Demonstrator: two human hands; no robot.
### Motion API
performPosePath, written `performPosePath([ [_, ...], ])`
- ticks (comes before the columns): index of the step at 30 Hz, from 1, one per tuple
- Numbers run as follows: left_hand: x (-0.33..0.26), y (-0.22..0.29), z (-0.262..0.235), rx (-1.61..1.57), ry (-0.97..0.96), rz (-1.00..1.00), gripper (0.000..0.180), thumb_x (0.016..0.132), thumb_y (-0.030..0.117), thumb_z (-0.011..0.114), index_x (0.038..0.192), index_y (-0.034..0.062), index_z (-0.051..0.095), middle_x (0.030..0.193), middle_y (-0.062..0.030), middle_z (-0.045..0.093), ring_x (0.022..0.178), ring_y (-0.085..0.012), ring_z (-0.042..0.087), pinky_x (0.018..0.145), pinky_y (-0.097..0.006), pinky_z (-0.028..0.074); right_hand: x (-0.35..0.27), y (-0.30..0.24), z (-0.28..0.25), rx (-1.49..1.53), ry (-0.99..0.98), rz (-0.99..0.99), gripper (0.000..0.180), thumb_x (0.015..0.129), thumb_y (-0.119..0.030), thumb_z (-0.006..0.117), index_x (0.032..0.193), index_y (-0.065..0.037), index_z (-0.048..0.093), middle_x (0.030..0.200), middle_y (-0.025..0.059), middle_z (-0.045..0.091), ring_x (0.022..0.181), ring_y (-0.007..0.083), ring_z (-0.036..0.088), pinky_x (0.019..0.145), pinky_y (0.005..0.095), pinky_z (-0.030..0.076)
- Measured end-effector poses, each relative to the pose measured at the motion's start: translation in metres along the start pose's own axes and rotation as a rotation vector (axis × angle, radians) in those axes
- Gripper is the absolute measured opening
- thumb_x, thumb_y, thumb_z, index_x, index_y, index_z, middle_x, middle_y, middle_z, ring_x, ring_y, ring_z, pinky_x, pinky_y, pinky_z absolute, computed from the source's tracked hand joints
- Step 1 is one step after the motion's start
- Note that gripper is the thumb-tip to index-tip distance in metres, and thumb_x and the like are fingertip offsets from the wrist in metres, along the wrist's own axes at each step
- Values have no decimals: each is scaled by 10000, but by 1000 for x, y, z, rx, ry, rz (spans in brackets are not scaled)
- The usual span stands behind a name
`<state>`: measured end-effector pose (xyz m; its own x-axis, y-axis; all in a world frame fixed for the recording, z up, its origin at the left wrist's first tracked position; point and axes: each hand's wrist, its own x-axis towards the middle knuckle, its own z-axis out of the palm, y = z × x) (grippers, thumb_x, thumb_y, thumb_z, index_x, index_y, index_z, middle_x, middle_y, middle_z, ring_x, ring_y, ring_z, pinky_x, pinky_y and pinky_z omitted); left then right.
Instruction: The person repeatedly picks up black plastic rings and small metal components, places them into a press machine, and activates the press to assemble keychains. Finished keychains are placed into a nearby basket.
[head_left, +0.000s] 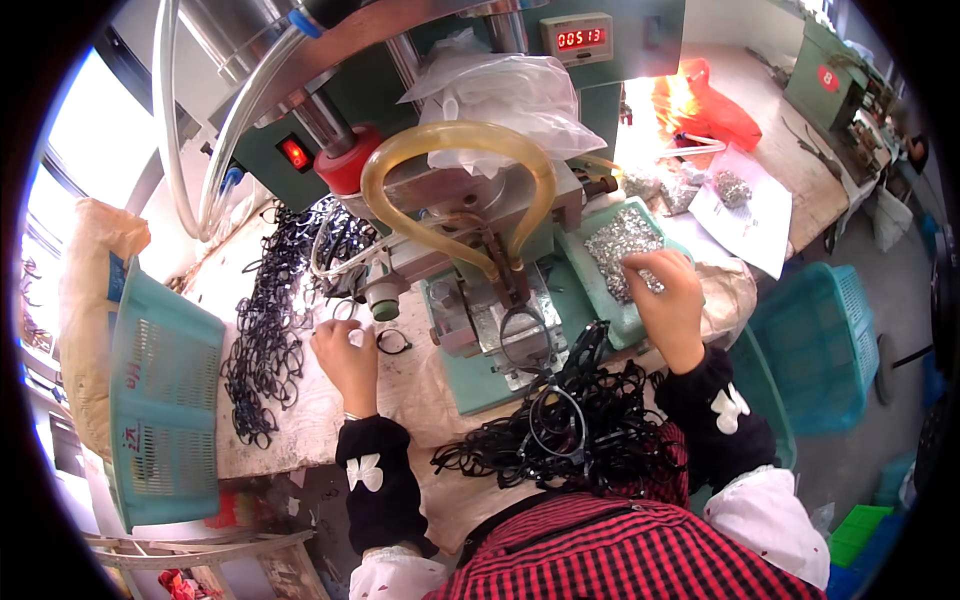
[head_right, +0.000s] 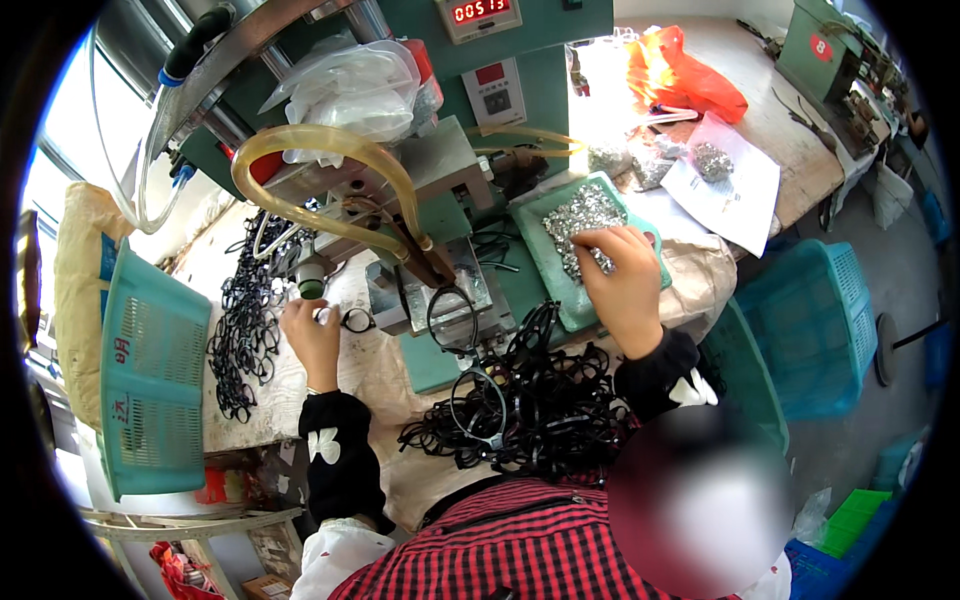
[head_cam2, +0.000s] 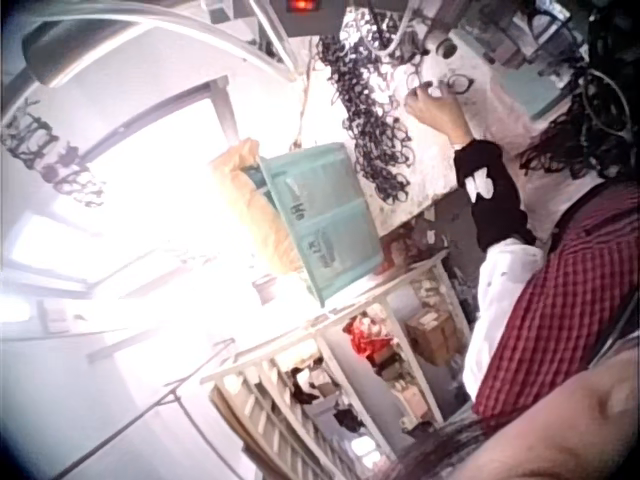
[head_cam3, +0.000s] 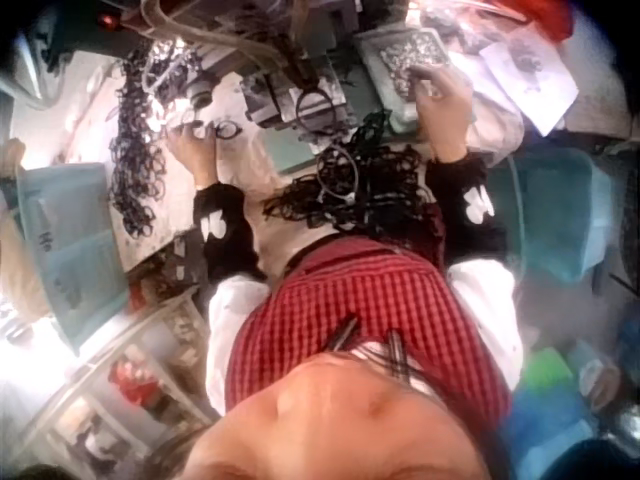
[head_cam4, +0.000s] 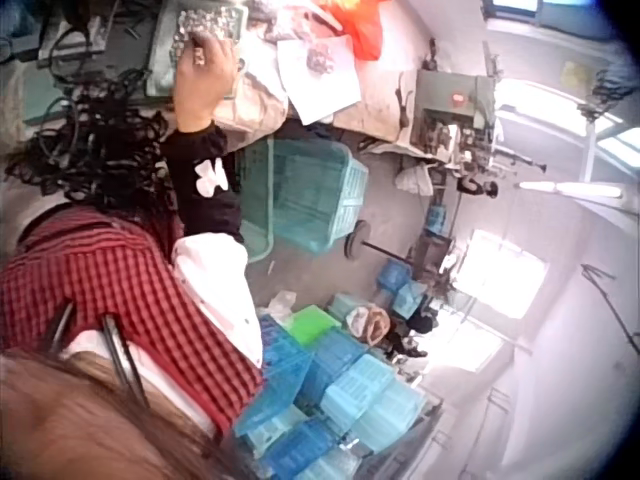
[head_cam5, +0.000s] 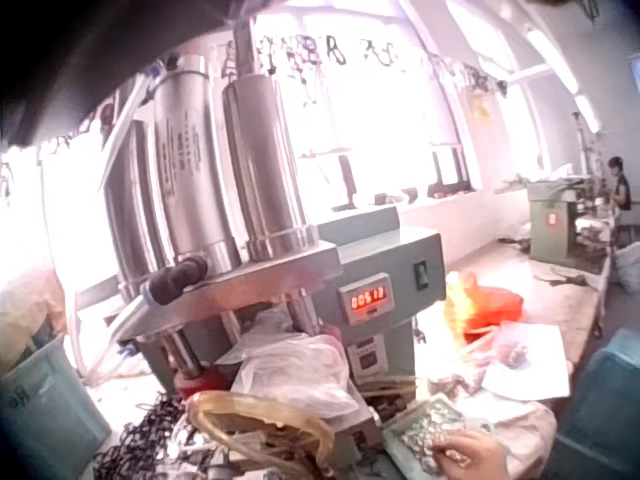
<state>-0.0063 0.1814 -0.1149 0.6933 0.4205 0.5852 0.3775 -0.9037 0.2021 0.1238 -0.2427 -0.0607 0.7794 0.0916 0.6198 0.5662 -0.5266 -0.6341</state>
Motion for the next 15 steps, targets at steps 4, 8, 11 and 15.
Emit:
performPosePath([
  [4,-20,-15,18,-12,-62,122,151,795,136,771,899,48,706,1100,-181,633,1044,-381,555,958,-469,446,-21,6,-32,-8,61,111,144,794,36,738,919,-35,750,869,103,713,876,291,663,809,365,505],
  [8,-19,-10,12,-168,27,127,124,882,64,661,994,26,622,921,-154,637,907,-330,594,846,-452,467,-21,-16,-41,72,2,67,157,776,58,724,901,-32,752,868,102,710,885,278,669,795,351,510],
  [11,-12,8,5,-443,-29,-314,91,944,73,614,977,11,557,802,-129,587,717,-263,551,701,-387,462,-1,-48,-24,211,-71,-108,134,751,58,731,848,-33,751,864,105,710,852,287,669,773,362,527],
  [15,-12,33,-3,-732,2,-292,125,1010,104,565,1036,-14,595,768,-50,544,671,-150,491,620,-337,424,28,-86,13,493,-138,-86,226,755,43,728,975,-6,714,860,94,694,833,234,681,788,335,539],
])
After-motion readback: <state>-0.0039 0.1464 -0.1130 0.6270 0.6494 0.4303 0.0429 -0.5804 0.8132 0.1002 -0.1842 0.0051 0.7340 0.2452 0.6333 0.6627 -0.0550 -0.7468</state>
